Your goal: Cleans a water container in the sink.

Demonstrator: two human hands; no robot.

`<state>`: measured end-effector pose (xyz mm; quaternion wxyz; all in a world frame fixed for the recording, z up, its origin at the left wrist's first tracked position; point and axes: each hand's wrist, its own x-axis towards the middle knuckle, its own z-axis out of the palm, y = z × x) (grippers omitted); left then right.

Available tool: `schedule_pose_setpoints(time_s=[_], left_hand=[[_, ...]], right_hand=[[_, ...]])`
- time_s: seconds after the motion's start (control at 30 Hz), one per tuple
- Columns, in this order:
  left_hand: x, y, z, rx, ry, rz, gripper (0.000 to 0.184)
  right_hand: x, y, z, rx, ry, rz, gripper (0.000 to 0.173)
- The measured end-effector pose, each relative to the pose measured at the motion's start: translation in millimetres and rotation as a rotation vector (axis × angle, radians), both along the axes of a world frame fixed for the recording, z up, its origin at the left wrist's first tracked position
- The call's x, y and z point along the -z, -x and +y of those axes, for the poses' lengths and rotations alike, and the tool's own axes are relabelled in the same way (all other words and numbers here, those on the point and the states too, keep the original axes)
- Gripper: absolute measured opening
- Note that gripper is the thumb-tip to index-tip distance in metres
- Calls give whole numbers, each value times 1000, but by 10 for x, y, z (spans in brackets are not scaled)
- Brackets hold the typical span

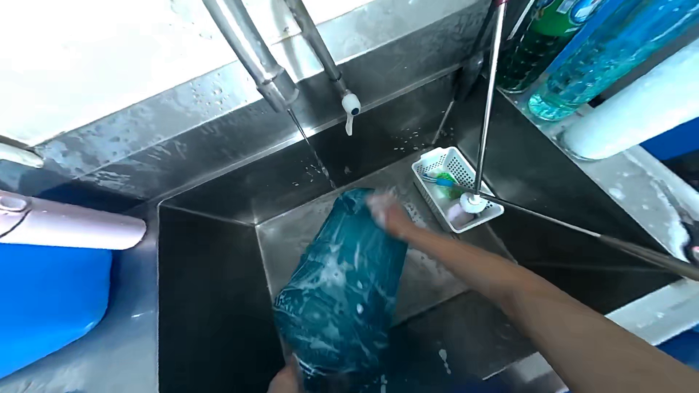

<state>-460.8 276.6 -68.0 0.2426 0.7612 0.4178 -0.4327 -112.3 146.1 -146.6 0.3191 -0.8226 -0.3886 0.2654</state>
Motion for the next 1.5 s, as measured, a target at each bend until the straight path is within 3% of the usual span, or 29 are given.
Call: schedule_pose_setpoints(time_s=[0.07, 0.13, 0.17, 0.2, 0.3, 0.4, 0.47, 0.53, 0.6, 0.7, 0.8, 0.87, 0.93, 1.0, 1.07, 1.1, 1.17, 1.23, 1.3, 1.37, 1.4, 1.5], left_hand=[[107, -83, 119, -267, 441, -221, 63], [491, -21, 324, -613, 1018, -275, 36], [733, 9, 417, -662, 1283, -232, 40], [847, -8, 489, -662, 1343, -197, 40], [650, -201, 567, -445, 693, -72, 16], [821, -262, 827, -128, 319, 99, 40], [714, -260, 947, -30, -22, 62, 40], [272, -629, 720, -86, -293, -182, 42], [-9, -1170, 0, 30, -246, -399, 69], [356, -1906, -1110, 330, -219, -550, 123], [558, -2167, -1161, 290, -331, -503, 139], [474, -2209, -928, 226, -293, -373, 145], [394, -2279, -759, 221, -241, -228, 150], [401, -2171, -769, 221, -235, -280, 148], [440, -2076, -844, 226, -265, -379, 146], [473, -2051, -884, 232, -284, -418, 146], [528, -2032, -927, 240, -311, -461, 147], [548, -2001, -908, 256, -327, -495, 147], [587, -1965, -912, 265, -340, -547, 146], [617, -1937, -929, 279, -357, -588, 146], [625, -1922, -933, 280, -365, -603, 146], [622, -1956, -872, 271, -376, -594, 146]], right_hand=[[-4, -212, -103, 30, 82, 24, 41], [-228, 285, -263, -34, -12, -56, 41], [-370, 562, -376, -42, -77, -95, 37], [-433, 692, -481, -27, -118, -120, 35], [-180, 326, -773, 69, 39, -60, 41], [-122, 321, -633, -71, 173, -1, 49], [-232, 305, -476, -210, 257, 40, 51], [-182, -133, -207, -194, 360, 167, 46], [204, -464, 75, -189, 305, 265, 37], [472, -767, 415, -268, 182, 419, 39], [970, -818, 294, -147, 31, 583, 39], [1229, -411, -309, -93, 91, 639, 43], [1002, -75, -929, -158, 251, 756, 45], [552, -55, -1141, -176, 203, 939, 47], [230, -266, -869, -105, -10, 1019, 51], [312, -339, -647, -45, -83, 1013, 51], [935, -209, -404, 88, -104, 925, 50], [1358, 116, -727, 88, 120, 875, 47], [1046, 232, -1190, 25, 249, 950, 47], [588, 98, -1155, 13, 44, 961, 51], [528, -53, -921, 7, -81, 946, 56], [946, -537, -29, -122, -191, 778, 45]])
